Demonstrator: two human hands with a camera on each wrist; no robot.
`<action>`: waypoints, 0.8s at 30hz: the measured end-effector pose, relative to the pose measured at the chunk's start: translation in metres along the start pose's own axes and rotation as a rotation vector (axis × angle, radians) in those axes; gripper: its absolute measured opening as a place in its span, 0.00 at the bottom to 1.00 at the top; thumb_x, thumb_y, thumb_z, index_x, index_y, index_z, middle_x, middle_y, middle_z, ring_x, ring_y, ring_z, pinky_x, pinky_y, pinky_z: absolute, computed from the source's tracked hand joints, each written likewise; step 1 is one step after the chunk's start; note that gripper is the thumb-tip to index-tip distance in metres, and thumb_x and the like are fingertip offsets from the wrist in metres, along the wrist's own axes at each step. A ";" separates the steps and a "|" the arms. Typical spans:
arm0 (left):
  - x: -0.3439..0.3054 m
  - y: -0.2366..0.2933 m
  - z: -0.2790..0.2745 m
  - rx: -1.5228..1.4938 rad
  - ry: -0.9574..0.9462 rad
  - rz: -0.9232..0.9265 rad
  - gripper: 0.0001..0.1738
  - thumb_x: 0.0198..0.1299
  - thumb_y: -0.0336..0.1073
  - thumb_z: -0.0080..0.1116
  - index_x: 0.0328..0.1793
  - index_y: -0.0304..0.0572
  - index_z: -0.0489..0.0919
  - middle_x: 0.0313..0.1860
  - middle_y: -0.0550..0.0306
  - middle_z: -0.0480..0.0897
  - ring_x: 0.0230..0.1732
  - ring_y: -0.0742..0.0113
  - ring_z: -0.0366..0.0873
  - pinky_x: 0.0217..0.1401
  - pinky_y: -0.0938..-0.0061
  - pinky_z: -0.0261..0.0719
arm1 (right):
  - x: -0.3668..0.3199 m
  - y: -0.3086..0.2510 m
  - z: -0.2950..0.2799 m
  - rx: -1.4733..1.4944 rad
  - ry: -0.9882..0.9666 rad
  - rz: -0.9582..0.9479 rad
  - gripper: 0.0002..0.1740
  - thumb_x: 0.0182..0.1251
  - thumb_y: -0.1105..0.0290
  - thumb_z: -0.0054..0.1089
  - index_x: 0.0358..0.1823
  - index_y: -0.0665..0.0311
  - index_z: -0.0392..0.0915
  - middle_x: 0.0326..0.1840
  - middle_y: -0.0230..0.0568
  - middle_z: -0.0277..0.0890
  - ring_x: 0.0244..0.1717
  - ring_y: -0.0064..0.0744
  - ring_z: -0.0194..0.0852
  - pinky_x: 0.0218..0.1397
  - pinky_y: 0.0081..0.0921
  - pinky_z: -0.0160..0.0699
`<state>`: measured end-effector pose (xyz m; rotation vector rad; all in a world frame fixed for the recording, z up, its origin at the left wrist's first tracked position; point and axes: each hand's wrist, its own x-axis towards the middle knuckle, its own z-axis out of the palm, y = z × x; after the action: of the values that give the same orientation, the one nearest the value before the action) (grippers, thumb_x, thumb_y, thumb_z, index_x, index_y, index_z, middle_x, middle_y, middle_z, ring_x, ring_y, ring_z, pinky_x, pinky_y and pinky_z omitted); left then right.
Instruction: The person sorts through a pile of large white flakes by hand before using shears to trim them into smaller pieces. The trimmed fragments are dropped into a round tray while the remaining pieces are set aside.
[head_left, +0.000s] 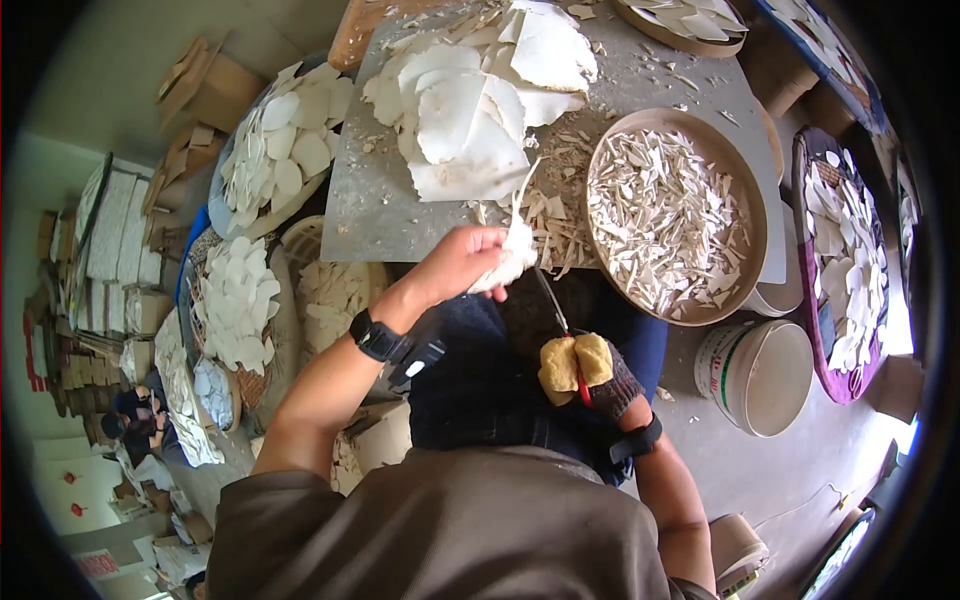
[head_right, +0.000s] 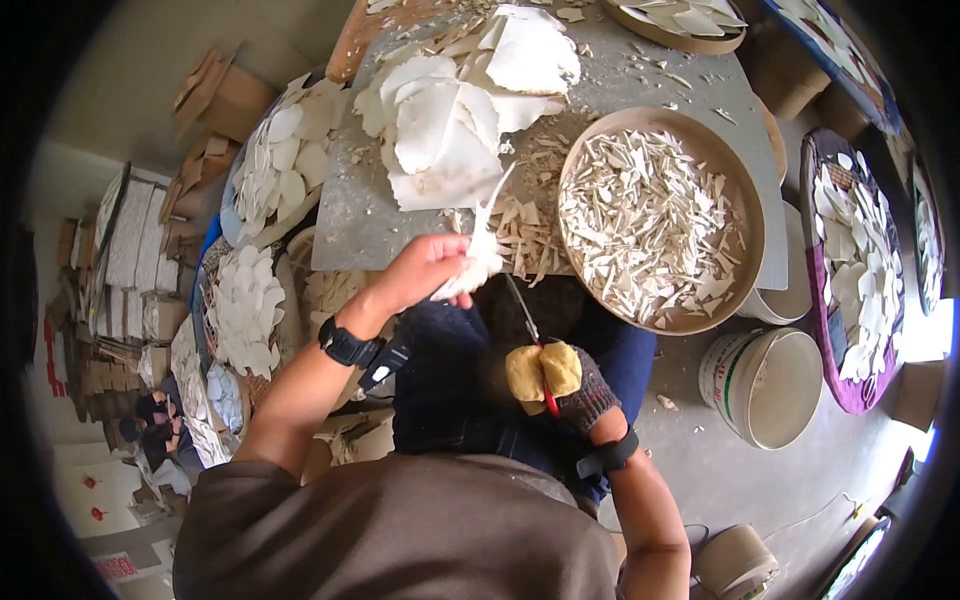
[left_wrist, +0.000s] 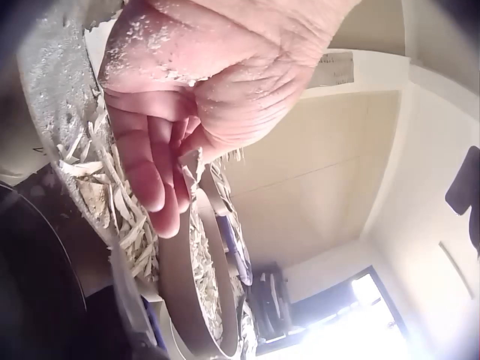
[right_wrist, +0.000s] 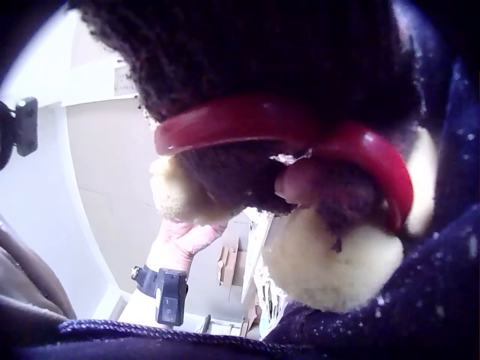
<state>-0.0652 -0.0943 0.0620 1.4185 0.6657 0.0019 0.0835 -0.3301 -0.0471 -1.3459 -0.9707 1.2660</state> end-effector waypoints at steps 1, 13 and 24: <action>-0.001 -0.002 0.000 0.051 -0.076 -0.034 0.13 0.66 0.32 0.47 0.50 0.30 0.77 0.35 0.56 0.83 0.28 0.72 0.81 0.32 0.81 0.77 | -0.004 0.000 0.000 0.108 0.043 0.006 0.11 0.59 0.66 0.58 0.37 0.67 0.76 0.31 0.46 0.78 0.36 0.45 0.78 0.39 0.34 0.76; 0.084 -0.001 0.031 0.935 0.613 0.469 0.09 0.52 0.34 0.63 0.40 0.41 0.82 0.38 0.53 0.79 0.38 0.56 0.79 0.41 0.69 0.77 | -0.019 0.015 -0.011 0.523 0.072 -0.007 0.13 0.67 0.73 0.55 0.52 0.66 0.73 0.49 0.37 0.76 0.49 0.28 0.76 0.55 0.26 0.76; 0.054 -0.009 -0.002 -0.110 0.331 0.196 0.11 0.62 0.27 0.54 0.50 0.31 0.74 0.37 0.50 0.82 0.33 0.71 0.82 0.34 0.81 0.79 | -0.015 0.015 -0.009 0.545 0.061 0.027 0.14 0.65 0.75 0.57 0.52 0.66 0.72 0.47 0.38 0.77 0.49 0.31 0.77 0.56 0.28 0.77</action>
<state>-0.0255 -0.0739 0.0310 1.3837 0.7818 0.4294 0.0893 -0.3485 -0.0598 -0.9630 -0.5086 1.3747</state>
